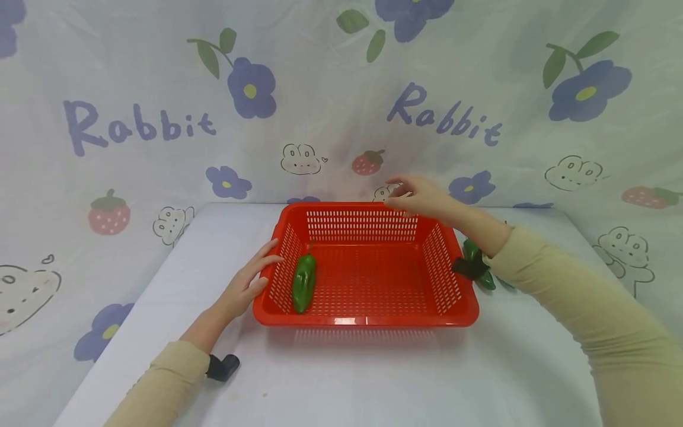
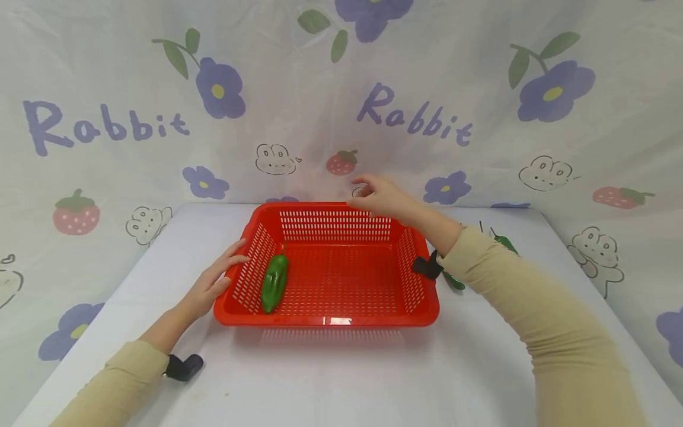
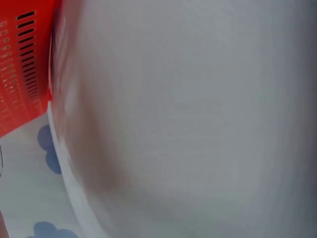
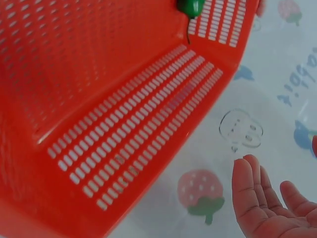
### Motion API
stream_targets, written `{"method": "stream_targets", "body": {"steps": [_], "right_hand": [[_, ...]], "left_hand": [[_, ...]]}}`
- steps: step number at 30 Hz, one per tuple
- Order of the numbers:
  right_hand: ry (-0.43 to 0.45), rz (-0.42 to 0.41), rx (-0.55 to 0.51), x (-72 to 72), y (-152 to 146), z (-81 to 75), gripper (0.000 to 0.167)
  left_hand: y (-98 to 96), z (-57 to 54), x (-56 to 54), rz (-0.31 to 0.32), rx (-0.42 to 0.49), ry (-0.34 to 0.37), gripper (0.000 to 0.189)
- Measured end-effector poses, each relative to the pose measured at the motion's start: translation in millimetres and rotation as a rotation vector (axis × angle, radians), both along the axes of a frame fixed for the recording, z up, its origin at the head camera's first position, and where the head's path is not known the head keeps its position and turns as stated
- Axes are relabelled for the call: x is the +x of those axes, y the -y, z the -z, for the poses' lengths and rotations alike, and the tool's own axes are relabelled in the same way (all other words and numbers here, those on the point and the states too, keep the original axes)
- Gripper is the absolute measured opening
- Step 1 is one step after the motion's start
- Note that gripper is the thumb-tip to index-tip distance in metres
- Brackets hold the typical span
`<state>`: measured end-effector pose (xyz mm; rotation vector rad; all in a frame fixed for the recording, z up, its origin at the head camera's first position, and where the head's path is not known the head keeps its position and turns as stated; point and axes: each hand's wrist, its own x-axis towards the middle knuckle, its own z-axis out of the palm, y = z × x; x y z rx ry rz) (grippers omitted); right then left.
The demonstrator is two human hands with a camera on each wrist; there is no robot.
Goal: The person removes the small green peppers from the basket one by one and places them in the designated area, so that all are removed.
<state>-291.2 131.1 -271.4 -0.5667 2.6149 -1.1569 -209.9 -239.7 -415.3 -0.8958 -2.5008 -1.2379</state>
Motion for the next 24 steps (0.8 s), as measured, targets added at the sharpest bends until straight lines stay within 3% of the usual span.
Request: {"method": "stream_targets", "body": {"steps": [7, 17, 24], "right_hand": [[0.036, -0.041, -0.043, 4.5, 22.3, 6.8, 0.054], [0.062, -0.036, -0.071, 10.0, 56.2, 26.9, 0.051], [0.083, -0.028, -0.108, 13.9, 77.0, 41.9, 0.048]], "left_hand": [[-0.4, -1.7, 0.7, -0.009, -0.017, 0.009, 0.042], [-1.3, -3.6, 3.2, -0.014, -0.017, 0.015, 0.043], [-14.4, -26.0, 17.0, -0.012, -0.006, 0.018, 0.039]]}}
